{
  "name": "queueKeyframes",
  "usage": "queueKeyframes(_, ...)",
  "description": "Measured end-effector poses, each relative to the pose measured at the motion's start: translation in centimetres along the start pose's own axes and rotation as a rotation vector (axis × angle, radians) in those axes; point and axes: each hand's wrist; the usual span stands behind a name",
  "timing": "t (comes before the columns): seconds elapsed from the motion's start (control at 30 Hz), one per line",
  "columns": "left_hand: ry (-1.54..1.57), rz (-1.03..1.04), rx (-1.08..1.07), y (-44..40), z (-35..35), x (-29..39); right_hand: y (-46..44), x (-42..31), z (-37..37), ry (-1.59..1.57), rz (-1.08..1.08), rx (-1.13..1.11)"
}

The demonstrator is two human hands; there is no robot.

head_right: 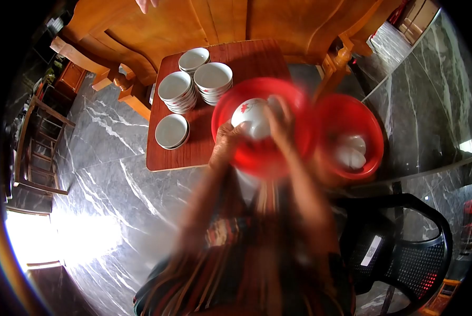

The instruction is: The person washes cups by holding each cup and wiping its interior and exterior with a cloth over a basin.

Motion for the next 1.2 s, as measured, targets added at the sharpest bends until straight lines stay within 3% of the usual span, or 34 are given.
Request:
queueKeyframes(0.17, -0.144, 0.079, 0.009, 0.0, 0.5, -0.1, 0.1, -3.4, 0.1, 0.033, -0.05, -0.107)
queueKeyframes(0.27, -0.299, 0.098, 0.02, -0.2, 0.5, -0.5, 0.0, -4.0, 0.8, 0.263, -0.365, -0.217)
queueKeyframes(0.4, -0.318, 0.161, 0.04, -0.8, -0.2, -1.4, -0.3, -4.6, 1.2, 0.299, -0.46, -0.238)
queueKeyframes(0.5, -0.223, 0.155, 0.015, -0.3, 0.6, -0.8, -0.2, -3.8, 1.1, 0.16, -0.302, -0.195)
queueKeyframes(0.6, -0.101, 0.119, 0.0, -0.2, 0.7, -0.4, -0.4, -3.3, 0.5, -0.182, 0.151, -0.145)
queueKeyframes(0.7, -0.055, 0.067, 0.024, -0.1, 0.4, 0.0, -1.0, -1.6, -0.1, -0.405, 0.317, -0.099)
queueKeyframes(0.83, 0.057, 0.088, 0.008, 0.0, 0.2, 0.3, -0.3, 1.0, 0.0, -0.535, 0.452, -0.074)
queueKeyframes(1.0, 0.247, 0.129, 0.016, 0.0, 0.1, -0.2, 0.2, 1.1, 0.7, -0.939, 0.753, 0.04)
queueKeyframes(1.1, 0.074, 0.313, -0.189, -1.0, -1.1, -1.4, 0.3, 1.5, 0.8, -0.993, 0.65, 0.067)
queueKeyframes(1.13, 0.071, 0.204, -0.145, -0.9, -1.0, -1.2, -0.2, 1.3, 0.3, -1.001, 0.787, 0.126)
queueKeyframes(1.2, 0.067, -0.014, -0.057, -0.7, -0.6, -0.7, -0.7, 1.9, -0.4, -0.955, 0.811, 0.207)
Point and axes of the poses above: each hand's wrist, its own y-axis away from the middle knuckle, its own z-axis out of the palm, x = y × z, and after that the axes turned 1 degree about -z, right-handed
